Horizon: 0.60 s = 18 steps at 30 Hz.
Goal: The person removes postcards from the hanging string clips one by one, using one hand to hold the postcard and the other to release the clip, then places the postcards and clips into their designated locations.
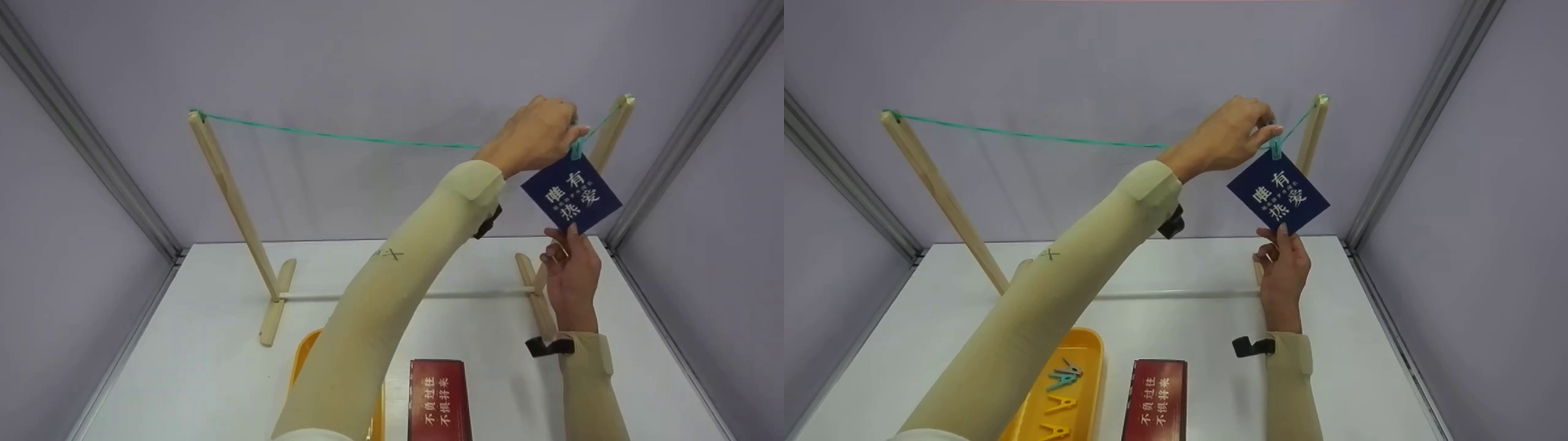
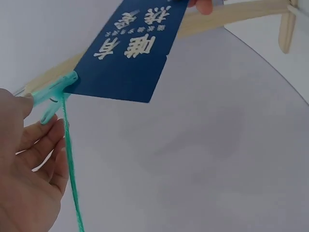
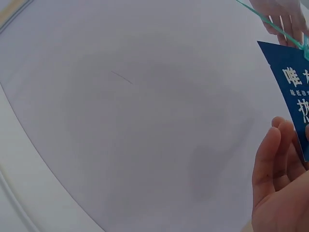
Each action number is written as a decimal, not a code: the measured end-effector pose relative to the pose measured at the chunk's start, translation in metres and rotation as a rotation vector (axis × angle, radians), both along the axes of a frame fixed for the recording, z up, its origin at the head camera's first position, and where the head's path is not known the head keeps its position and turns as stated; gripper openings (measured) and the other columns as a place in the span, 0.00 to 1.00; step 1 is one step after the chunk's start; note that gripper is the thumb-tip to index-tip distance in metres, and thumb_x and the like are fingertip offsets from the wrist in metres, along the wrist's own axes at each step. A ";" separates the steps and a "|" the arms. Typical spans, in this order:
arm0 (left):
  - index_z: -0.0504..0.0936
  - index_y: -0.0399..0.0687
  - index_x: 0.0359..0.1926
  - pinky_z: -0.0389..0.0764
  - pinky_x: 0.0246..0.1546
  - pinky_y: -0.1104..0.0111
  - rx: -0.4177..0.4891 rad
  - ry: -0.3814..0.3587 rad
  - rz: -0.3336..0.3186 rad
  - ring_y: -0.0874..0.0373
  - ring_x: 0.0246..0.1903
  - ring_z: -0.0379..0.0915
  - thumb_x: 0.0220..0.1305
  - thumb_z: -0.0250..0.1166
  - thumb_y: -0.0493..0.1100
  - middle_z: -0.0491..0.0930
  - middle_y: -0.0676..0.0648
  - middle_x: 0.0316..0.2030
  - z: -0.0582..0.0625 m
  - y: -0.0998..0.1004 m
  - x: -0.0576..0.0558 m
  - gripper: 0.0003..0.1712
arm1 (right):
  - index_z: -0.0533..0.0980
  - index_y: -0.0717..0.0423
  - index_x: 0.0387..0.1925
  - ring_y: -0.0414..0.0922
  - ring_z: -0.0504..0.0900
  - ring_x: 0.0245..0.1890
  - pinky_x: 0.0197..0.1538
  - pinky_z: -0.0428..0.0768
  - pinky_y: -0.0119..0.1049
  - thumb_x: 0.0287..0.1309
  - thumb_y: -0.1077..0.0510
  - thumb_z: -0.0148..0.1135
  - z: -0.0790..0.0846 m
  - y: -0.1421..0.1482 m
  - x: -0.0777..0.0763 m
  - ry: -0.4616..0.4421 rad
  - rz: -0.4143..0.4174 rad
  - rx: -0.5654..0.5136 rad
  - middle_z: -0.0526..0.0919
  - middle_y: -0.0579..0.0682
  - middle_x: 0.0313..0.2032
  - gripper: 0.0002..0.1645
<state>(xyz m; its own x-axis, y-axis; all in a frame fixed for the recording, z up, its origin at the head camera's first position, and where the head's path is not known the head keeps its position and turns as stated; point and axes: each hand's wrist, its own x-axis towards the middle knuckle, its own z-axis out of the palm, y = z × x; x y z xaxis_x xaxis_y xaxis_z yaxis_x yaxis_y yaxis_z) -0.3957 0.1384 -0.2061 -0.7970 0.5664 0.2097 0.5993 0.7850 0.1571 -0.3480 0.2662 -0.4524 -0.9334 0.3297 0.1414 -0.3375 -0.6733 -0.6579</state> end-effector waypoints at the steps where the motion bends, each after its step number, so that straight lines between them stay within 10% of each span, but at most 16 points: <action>1: 0.77 0.56 0.66 0.75 0.57 0.77 0.049 -0.038 -0.004 0.66 0.54 0.74 0.83 0.45 0.60 0.81 0.57 0.57 0.000 0.000 0.001 0.25 | 0.80 0.59 0.50 0.41 0.76 0.26 0.28 0.79 0.30 0.72 0.50 0.64 -0.002 0.000 0.000 0.013 -0.011 -0.003 0.91 0.51 0.35 0.16; 7: 0.84 0.55 0.61 0.77 0.46 0.77 0.229 -0.112 -0.012 0.67 0.44 0.77 0.80 0.56 0.57 0.86 0.56 0.52 0.001 -0.002 0.007 0.20 | 0.81 0.63 0.47 0.41 0.75 0.23 0.26 0.77 0.30 0.71 0.53 0.65 -0.009 -0.002 0.000 0.082 -0.059 -0.069 0.91 0.52 0.34 0.15; 18: 0.90 0.56 0.54 0.78 0.45 0.79 0.405 0.037 0.003 0.67 0.44 0.82 0.78 0.60 0.52 0.90 0.56 0.49 -0.017 -0.009 0.004 0.15 | 0.78 0.61 0.49 0.43 0.75 0.21 0.26 0.75 0.32 0.74 0.57 0.60 -0.007 0.000 0.005 0.174 0.008 -0.161 0.89 0.53 0.31 0.10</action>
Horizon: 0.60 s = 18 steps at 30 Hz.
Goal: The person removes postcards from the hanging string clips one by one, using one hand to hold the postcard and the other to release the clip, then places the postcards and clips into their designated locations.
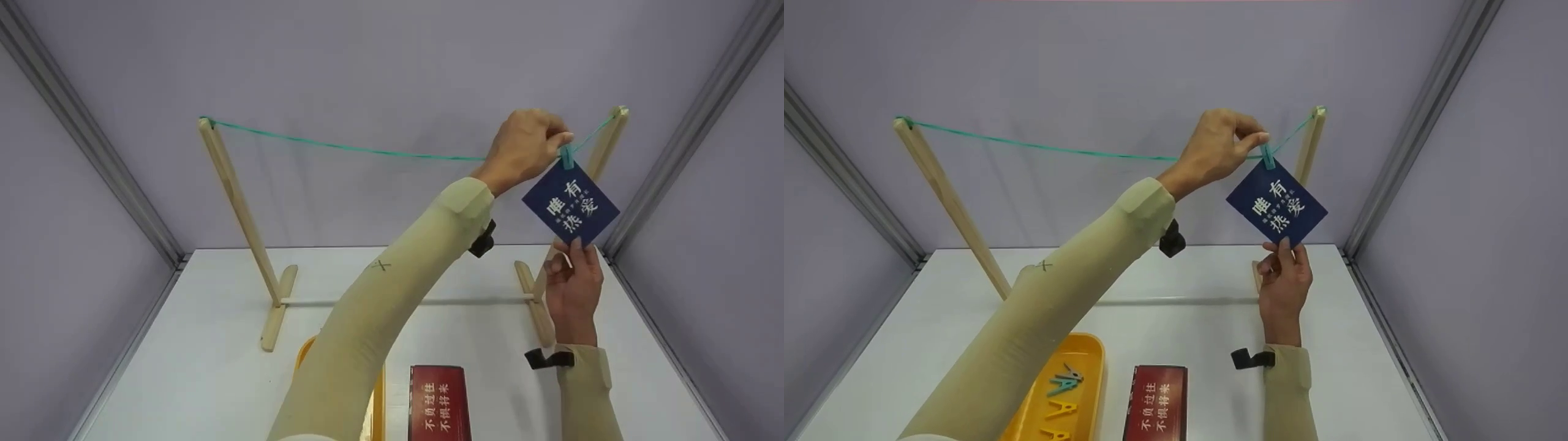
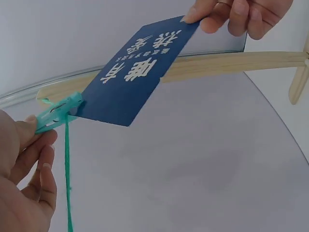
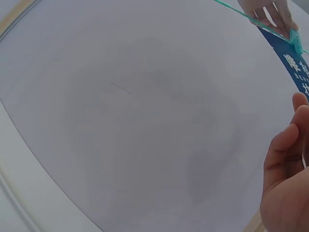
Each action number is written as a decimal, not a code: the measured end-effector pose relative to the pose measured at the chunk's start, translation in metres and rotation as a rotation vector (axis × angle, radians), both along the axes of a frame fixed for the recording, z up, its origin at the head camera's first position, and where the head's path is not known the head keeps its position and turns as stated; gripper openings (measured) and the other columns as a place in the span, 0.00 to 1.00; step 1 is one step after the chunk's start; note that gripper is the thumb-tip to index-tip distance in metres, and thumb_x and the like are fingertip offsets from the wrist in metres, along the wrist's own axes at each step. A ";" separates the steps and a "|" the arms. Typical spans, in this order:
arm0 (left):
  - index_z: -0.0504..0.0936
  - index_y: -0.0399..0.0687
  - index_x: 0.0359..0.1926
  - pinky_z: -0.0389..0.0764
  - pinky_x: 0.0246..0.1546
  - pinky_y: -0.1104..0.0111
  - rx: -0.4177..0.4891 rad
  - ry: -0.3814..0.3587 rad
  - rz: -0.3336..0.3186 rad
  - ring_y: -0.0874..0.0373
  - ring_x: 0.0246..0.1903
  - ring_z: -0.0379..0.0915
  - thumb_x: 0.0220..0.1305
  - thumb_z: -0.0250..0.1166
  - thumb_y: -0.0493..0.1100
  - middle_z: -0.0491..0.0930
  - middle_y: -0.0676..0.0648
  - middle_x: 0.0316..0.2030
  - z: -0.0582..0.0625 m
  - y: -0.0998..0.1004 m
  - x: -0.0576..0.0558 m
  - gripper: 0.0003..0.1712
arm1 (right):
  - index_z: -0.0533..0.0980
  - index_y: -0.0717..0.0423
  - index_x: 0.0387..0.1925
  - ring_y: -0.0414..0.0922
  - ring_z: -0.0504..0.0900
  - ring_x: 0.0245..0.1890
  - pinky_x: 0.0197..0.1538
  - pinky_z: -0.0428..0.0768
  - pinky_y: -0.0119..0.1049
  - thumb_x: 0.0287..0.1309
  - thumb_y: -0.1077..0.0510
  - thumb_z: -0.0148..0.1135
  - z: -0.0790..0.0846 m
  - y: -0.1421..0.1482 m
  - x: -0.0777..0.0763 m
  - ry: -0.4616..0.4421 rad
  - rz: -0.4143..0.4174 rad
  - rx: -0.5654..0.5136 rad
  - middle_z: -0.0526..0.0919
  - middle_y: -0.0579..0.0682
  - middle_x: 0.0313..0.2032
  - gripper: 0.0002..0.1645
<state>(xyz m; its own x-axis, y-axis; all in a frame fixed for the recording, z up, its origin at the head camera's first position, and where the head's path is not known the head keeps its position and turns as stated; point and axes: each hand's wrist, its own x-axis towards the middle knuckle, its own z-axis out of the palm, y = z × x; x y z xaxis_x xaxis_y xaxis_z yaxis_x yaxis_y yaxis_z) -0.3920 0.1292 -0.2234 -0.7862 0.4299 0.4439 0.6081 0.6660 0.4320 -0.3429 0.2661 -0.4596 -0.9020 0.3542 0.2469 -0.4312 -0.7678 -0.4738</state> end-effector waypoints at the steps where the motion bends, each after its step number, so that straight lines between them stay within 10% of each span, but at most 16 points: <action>1: 0.91 0.56 0.53 0.78 0.44 0.79 0.017 0.021 -0.006 0.67 0.43 0.81 0.79 0.60 0.51 0.91 0.56 0.48 -0.002 -0.002 -0.001 0.15 | 0.78 0.61 0.49 0.43 0.75 0.21 0.26 0.74 0.32 0.75 0.57 0.60 0.000 0.000 0.001 0.007 0.008 0.005 0.88 0.53 0.31 0.10; 18: 0.91 0.51 0.54 0.71 0.53 0.81 0.233 0.367 -0.082 0.61 0.49 0.74 0.77 0.62 0.50 0.92 0.56 0.49 0.005 -0.032 0.019 0.15 | 0.73 0.55 0.53 0.40 0.72 0.25 0.29 0.71 0.32 0.80 0.52 0.52 -0.015 -0.009 0.005 -0.021 0.193 0.079 0.78 0.47 0.26 0.12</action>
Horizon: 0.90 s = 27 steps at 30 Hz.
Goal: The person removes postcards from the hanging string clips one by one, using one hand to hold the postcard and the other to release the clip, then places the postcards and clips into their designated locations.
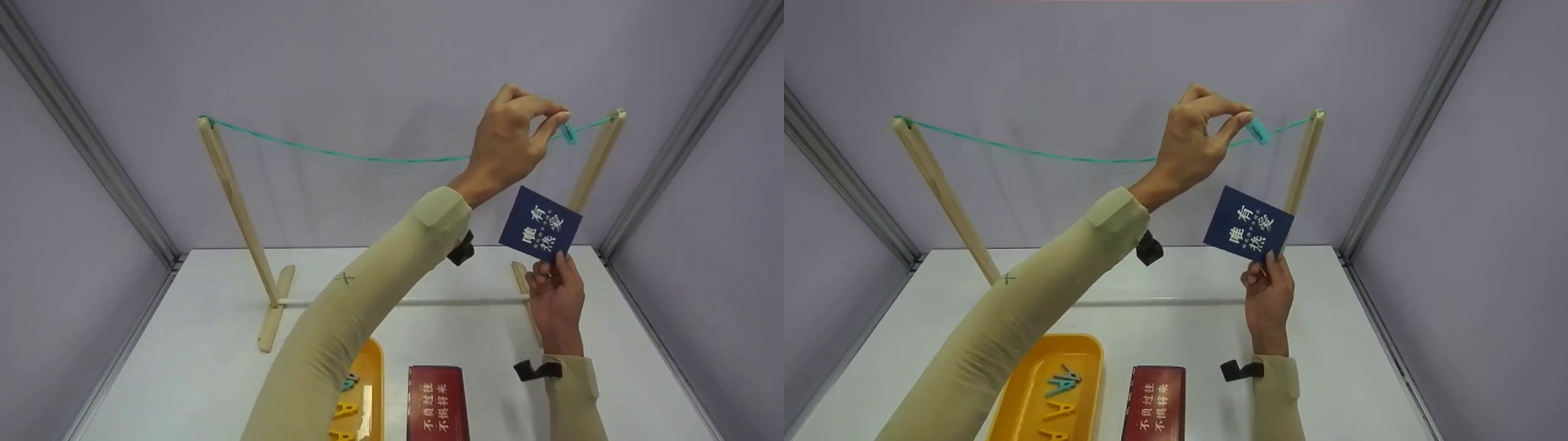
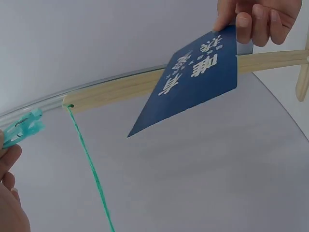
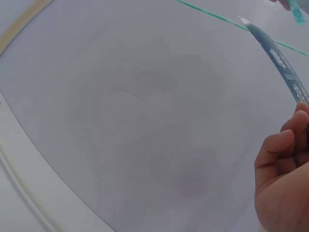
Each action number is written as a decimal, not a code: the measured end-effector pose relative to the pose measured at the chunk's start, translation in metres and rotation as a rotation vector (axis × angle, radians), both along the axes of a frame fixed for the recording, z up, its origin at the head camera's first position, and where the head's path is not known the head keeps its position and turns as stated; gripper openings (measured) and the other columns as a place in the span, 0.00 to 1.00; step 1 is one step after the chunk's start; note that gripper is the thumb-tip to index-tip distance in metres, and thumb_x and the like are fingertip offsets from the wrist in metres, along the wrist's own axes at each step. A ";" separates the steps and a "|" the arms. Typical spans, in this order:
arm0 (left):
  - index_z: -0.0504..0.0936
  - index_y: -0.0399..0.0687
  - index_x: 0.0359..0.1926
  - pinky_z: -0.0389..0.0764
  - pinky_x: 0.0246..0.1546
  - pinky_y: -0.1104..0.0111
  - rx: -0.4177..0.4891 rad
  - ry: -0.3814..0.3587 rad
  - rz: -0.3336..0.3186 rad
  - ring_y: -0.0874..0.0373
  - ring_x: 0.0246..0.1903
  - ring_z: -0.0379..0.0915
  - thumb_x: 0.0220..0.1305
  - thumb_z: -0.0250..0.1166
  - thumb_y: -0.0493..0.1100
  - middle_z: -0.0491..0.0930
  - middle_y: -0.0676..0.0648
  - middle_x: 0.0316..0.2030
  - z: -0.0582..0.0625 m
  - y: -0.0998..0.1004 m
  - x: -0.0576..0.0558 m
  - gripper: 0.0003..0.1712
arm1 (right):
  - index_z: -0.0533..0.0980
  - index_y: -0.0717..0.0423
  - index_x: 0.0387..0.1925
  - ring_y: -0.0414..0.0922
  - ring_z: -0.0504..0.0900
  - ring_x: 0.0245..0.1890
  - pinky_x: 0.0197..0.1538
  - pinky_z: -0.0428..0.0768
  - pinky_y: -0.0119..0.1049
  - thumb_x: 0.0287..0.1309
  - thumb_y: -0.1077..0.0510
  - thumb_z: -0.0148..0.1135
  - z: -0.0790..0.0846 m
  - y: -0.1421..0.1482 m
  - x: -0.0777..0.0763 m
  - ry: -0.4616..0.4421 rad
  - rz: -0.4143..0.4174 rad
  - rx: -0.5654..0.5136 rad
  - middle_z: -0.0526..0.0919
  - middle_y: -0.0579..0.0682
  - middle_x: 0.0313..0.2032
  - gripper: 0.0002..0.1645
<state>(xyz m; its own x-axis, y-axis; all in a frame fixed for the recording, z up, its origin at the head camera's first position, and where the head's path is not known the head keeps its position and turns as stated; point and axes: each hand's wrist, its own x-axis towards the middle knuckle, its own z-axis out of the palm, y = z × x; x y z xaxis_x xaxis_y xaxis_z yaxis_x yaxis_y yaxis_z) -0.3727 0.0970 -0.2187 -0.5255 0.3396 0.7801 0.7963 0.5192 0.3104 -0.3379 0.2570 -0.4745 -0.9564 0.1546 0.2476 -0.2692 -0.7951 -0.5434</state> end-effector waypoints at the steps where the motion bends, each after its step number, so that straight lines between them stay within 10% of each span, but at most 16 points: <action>1: 0.91 0.51 0.53 0.71 0.53 0.81 0.011 0.020 -0.013 0.60 0.49 0.75 0.77 0.63 0.49 0.92 0.55 0.48 -0.001 -0.003 0.002 0.15 | 0.73 0.55 0.54 0.40 0.71 0.25 0.29 0.71 0.32 0.81 0.52 0.52 -0.001 -0.001 0.000 -0.001 0.013 0.009 0.77 0.47 0.26 0.12; 12: 0.92 0.45 0.46 0.77 0.48 0.69 0.019 0.154 -0.207 0.53 0.44 0.79 0.75 0.66 0.45 0.93 0.49 0.43 -0.057 -0.058 0.044 0.12 | 0.75 0.54 0.60 0.41 0.83 0.41 0.42 0.85 0.33 0.81 0.51 0.52 -0.014 -0.008 0.009 -0.104 0.150 0.348 0.85 0.48 0.45 0.16; 27: 0.92 0.45 0.46 0.83 0.44 0.66 -0.077 0.085 -0.147 0.54 0.39 0.81 0.74 0.66 0.43 0.93 0.49 0.41 -0.115 -0.122 0.055 0.10 | 0.75 0.55 0.65 0.42 0.85 0.43 0.45 0.85 0.34 0.80 0.52 0.54 -0.028 -0.019 0.014 -0.122 0.138 0.534 0.86 0.48 0.49 0.20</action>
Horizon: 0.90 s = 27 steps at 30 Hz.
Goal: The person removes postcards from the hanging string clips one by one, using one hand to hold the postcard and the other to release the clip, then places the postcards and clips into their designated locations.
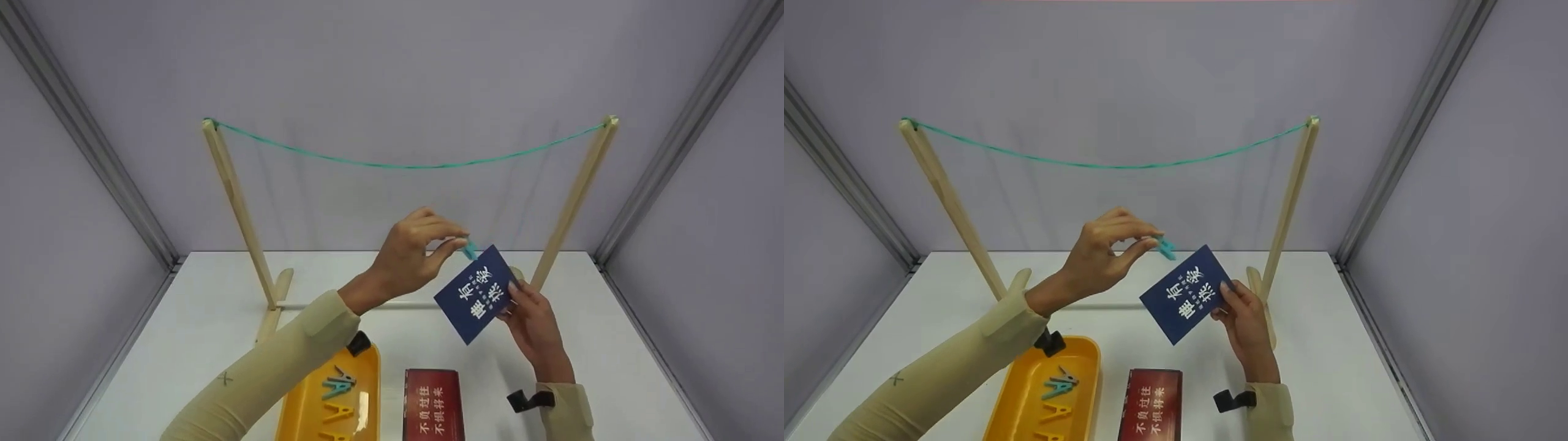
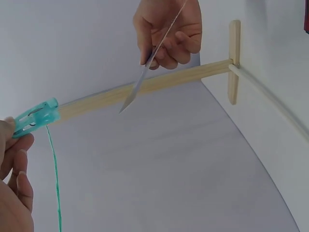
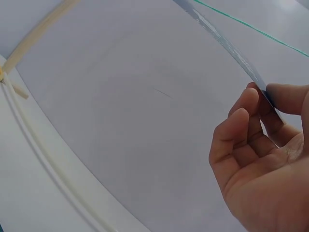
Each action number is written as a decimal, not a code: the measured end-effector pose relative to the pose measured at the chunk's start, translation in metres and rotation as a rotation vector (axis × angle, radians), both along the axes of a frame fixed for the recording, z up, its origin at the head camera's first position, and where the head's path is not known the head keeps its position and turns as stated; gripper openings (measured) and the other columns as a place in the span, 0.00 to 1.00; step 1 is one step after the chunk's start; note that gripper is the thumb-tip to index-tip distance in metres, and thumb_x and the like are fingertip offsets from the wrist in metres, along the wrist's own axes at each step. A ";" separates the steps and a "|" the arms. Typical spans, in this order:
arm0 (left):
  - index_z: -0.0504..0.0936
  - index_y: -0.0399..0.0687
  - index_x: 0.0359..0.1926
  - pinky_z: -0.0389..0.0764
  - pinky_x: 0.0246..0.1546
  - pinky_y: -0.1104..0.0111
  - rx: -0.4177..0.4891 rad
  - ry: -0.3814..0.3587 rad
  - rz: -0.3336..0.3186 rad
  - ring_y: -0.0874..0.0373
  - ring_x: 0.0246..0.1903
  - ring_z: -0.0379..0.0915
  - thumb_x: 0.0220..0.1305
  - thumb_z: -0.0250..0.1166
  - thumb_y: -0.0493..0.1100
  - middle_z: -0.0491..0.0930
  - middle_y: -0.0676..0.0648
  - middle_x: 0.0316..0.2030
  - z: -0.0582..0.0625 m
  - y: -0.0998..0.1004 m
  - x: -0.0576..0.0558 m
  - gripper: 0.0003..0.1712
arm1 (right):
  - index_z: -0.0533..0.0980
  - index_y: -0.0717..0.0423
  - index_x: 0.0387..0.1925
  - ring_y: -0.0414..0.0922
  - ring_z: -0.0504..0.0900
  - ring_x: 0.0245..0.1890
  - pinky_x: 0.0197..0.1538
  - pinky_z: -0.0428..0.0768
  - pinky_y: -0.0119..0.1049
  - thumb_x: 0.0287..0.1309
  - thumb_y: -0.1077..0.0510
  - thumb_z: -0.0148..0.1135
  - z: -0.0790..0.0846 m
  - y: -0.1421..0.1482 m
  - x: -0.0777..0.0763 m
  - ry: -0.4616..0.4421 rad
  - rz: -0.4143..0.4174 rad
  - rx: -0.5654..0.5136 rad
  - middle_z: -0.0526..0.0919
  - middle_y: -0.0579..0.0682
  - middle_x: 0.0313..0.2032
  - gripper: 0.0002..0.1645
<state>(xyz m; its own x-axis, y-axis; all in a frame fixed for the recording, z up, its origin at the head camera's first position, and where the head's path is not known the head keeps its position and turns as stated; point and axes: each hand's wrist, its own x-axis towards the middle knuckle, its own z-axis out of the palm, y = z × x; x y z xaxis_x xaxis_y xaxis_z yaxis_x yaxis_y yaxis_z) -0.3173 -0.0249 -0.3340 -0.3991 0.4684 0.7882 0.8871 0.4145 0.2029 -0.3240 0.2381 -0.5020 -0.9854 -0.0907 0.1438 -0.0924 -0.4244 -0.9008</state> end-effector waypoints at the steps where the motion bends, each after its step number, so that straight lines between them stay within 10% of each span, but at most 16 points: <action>1: 0.92 0.45 0.46 0.83 0.44 0.66 -0.005 -0.002 0.006 0.54 0.39 0.81 0.74 0.66 0.43 0.92 0.49 0.41 -0.003 -0.004 0.000 0.10 | 0.75 0.56 0.64 0.42 0.84 0.42 0.45 0.85 0.34 0.80 0.52 0.54 -0.002 -0.001 0.001 -0.005 -0.002 0.008 0.85 0.49 0.48 0.19; 27: 0.84 0.38 0.56 0.87 0.41 0.68 -0.063 -0.306 0.031 0.56 0.39 0.86 0.65 0.74 0.40 0.90 0.45 0.43 -0.033 -0.049 0.008 0.20 | 0.77 0.56 0.46 0.43 0.86 0.40 0.46 0.87 0.39 0.78 0.55 0.56 -0.024 -0.009 0.010 -0.057 0.123 0.208 0.86 0.49 0.40 0.08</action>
<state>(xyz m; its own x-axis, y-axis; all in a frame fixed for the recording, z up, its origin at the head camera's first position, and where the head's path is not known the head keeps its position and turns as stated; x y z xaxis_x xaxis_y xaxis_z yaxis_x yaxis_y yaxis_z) -0.3092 -0.0738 -0.3672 -0.6283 0.4967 0.5988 0.7756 0.4603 0.4319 -0.3143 0.2293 -0.5258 -0.9711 -0.2324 0.0543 0.0018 -0.2344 -0.9721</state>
